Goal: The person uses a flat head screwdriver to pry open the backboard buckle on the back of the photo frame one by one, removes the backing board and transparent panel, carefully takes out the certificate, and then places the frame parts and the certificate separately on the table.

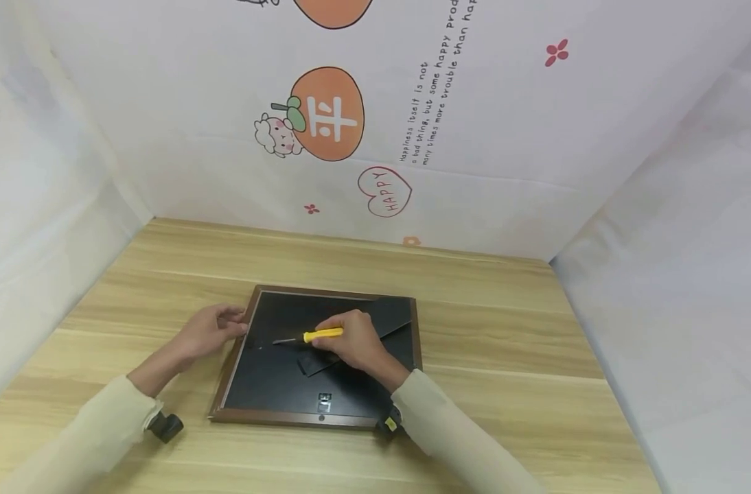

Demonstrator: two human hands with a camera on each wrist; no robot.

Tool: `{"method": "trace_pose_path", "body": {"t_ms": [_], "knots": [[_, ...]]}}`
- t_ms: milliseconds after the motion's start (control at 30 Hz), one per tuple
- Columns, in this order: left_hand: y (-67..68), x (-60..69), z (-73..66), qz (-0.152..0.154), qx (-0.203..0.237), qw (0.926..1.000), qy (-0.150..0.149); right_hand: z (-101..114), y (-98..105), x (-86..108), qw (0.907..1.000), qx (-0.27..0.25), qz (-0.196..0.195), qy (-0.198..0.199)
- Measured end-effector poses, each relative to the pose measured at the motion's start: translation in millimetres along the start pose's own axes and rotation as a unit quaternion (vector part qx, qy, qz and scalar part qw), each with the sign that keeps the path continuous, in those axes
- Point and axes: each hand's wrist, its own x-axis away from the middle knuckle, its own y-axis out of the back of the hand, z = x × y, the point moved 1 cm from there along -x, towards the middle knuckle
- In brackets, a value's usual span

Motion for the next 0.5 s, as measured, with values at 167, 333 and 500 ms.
{"method": "trace_pose_path", "body": {"t_ms": [167,333,500], "knots": [[3.5,-16.1,-4.8,-0.018,-0.046,0.9986,-0.018,-5.3,3.3,8.7,0.9993,0.035,0.012,0.004],[4.9,-25.5,-9.2,-0.024,-0.079,0.996,-0.035,-11.7,10.9,19.8,0.9989,0.047,-0.004,0.006],[4.7,-29.4,-9.5,-0.015,-0.076,0.9968,-0.022,-21.7,25.0,32.9,0.9983,0.045,-0.036,-0.001]]}}
